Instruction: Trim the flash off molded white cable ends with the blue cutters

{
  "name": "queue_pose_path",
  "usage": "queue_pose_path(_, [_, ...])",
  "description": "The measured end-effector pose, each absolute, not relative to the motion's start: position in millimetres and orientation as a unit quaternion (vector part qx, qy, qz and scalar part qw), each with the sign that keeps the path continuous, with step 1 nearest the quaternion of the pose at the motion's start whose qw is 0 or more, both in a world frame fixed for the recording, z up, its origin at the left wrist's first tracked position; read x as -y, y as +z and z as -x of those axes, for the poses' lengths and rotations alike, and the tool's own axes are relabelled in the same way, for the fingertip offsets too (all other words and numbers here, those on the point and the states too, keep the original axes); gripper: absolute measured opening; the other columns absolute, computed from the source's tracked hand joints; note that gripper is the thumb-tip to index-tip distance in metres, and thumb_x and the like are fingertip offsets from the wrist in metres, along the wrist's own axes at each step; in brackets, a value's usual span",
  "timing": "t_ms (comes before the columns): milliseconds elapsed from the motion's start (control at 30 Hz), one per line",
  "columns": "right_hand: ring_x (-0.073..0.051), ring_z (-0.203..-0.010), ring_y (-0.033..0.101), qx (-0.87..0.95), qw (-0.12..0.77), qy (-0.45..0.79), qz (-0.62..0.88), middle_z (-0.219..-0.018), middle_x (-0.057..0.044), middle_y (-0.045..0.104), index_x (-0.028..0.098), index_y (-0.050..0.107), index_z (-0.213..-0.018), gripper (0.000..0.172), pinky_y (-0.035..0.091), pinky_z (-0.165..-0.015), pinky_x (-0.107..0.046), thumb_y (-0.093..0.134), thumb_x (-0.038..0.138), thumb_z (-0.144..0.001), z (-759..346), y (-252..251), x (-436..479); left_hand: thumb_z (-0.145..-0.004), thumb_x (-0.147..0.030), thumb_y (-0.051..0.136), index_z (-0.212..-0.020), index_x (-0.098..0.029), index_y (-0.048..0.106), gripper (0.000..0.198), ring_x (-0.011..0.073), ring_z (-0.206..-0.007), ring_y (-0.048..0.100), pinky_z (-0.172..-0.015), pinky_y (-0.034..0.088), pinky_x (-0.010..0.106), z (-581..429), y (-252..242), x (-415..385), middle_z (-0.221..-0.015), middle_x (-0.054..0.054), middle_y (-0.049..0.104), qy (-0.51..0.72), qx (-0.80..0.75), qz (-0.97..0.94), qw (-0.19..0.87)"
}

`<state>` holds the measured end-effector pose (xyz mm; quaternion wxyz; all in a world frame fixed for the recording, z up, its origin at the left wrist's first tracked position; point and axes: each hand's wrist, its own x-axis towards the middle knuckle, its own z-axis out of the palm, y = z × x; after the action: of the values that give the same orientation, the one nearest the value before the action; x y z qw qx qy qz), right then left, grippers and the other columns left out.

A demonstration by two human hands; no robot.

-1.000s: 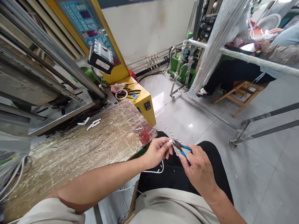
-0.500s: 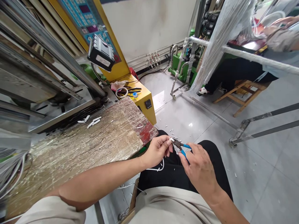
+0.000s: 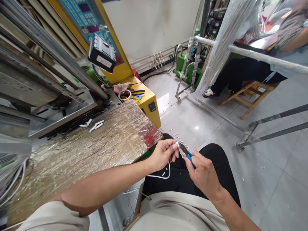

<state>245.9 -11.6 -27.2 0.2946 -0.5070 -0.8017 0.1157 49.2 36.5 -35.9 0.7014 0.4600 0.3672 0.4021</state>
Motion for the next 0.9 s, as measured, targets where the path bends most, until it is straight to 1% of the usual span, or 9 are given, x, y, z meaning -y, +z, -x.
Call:
queue_pose_path(67, [-0.01,-0.056,0.038,0.776,0.318,0.156,0.522,-0.067,0.003,0.043,0.021,0.038,-0.068,0.042,0.035,-0.056,-0.028,0.055,0.025,-0.106,-245.6,-25.8,11.2,-0.094,-0.062,0.065,-0.09,-0.014,0.062,0.048,0.0069,-0.046,0.052,-0.047,0.04,0.02,-49.2,-35.3,-37.6,-0.066,-0.001,0.063,0.4,-0.363,-0.449,0.712])
queue_pose_path(133, [-0.011,-0.062,0.047,0.767,0.319,0.152,0.536,-0.074,0.0,0.052,0.021,0.041,-0.069,0.041,0.04,-0.061,-0.027,0.056,0.027,-0.106,-247.9,-22.8,10.4,-0.095,-0.061,0.065,-0.093,-0.014,0.063,0.047,0.007,-0.047,0.052,-0.048,0.041,0.021,-48.5,-34.3,-38.8,-0.067,0.0,0.064,0.404,-0.359,-0.449,0.711])
queue_pose_path(200, [-0.015,-0.079,0.059,0.784,0.294,0.116,0.534,-0.092,-0.005,0.063,0.019,0.05,-0.074,0.034,0.047,-0.072,-0.029,0.057,0.029,-0.106,-252.4,-19.4,10.1,-0.098,-0.057,0.062,-0.09,-0.014,0.063,0.044,0.0069,-0.048,0.052,-0.05,0.042,0.021,-47.4,-32.9,-39.7,-0.067,0.0,0.063,0.41,-0.358,-0.468,0.697])
queue_pose_path(267, [-0.019,-0.095,0.063,0.807,0.264,0.081,0.522,-0.108,-0.008,0.066,0.019,0.059,-0.084,0.025,0.05,-0.083,-0.032,0.059,0.031,-0.105,-257.5,-16.1,10.2,-0.101,-0.054,0.058,-0.083,-0.014,0.063,0.044,0.007,-0.05,0.052,-0.053,0.043,0.021,-46.0,-31.2,-40.2,-0.065,0.0,0.06,0.408,-0.355,-0.503,0.674])
queue_pose_path(300, [-0.021,-0.098,0.063,0.815,0.253,0.069,0.516,-0.111,-0.009,0.066,0.018,0.062,-0.089,0.021,0.05,-0.086,-0.034,0.059,0.031,-0.105,-259.8,-14.5,10.4,-0.103,-0.052,0.056,-0.08,-0.014,0.062,0.045,0.007,-0.051,0.052,-0.054,0.043,0.021,-45.3,-30.4,-40.3,-0.064,0.0,0.059,0.405,-0.353,-0.521,0.663])
queue_pose_path(367, [-0.021,-0.097,0.062,0.825,0.238,0.053,0.51,-0.11,-0.008,0.066,0.018,0.062,-0.091,0.02,0.05,-0.084,-0.034,0.058,0.031,-0.106,-263.4,-11.4,10.5,-0.105,-0.051,0.052,-0.077,-0.015,0.061,0.047,0.0072,-0.053,0.052,-0.057,0.043,0.021,-43.8,-28.9,-40.3,-0.065,0.0,0.058,0.399,-0.348,-0.548,0.648])
queue_pose_path(467, [-0.02,-0.094,0.062,0.834,0.221,0.046,0.503,-0.108,-0.008,0.066,0.018,0.059,-0.087,0.024,0.049,-0.081,-0.033,0.056,0.033,-0.106,-267.0,-7.0,9.6,-0.106,-0.05,0.05,-0.078,-0.015,0.061,0.046,0.008,-0.055,0.053,-0.059,0.043,0.021,-41.1,-27.0,-41.3,-0.066,0.0,0.057,0.393,-0.344,-0.571,0.634])
queue_pose_path(800, [-0.017,-0.09,0.064,0.831,0.211,0.085,0.507,-0.106,-0.006,0.067,0.019,0.06,-0.082,0.03,0.048,-0.075,-0.029,0.054,0.034,-0.107,-268.7,-2.9,5.8,-0.108,-0.05,0.044,-0.083,-0.017,0.06,0.044,0.0092,-0.057,0.055,-0.062,0.045,0.022,-33.0,-19.1,-50.9,-0.067,-0.001,0.057,0.344,-0.32,-0.648,0.599])
queue_pose_path(900, [-0.015,-0.084,0.06,0.827,0.234,0.1,0.501,-0.101,-0.006,0.065,0.018,0.055,-0.078,0.031,0.045,-0.074,-0.029,0.055,0.031,-0.107,-268.4,-3.0,7.6,-0.108,-0.048,0.045,-0.098,-0.017,0.061,0.036,0.0101,-0.061,0.058,-0.065,0.048,0.022,-31.2,-19.1,-54.1,-0.075,0.0,0.063,0.327,-0.306,-0.671,0.592])
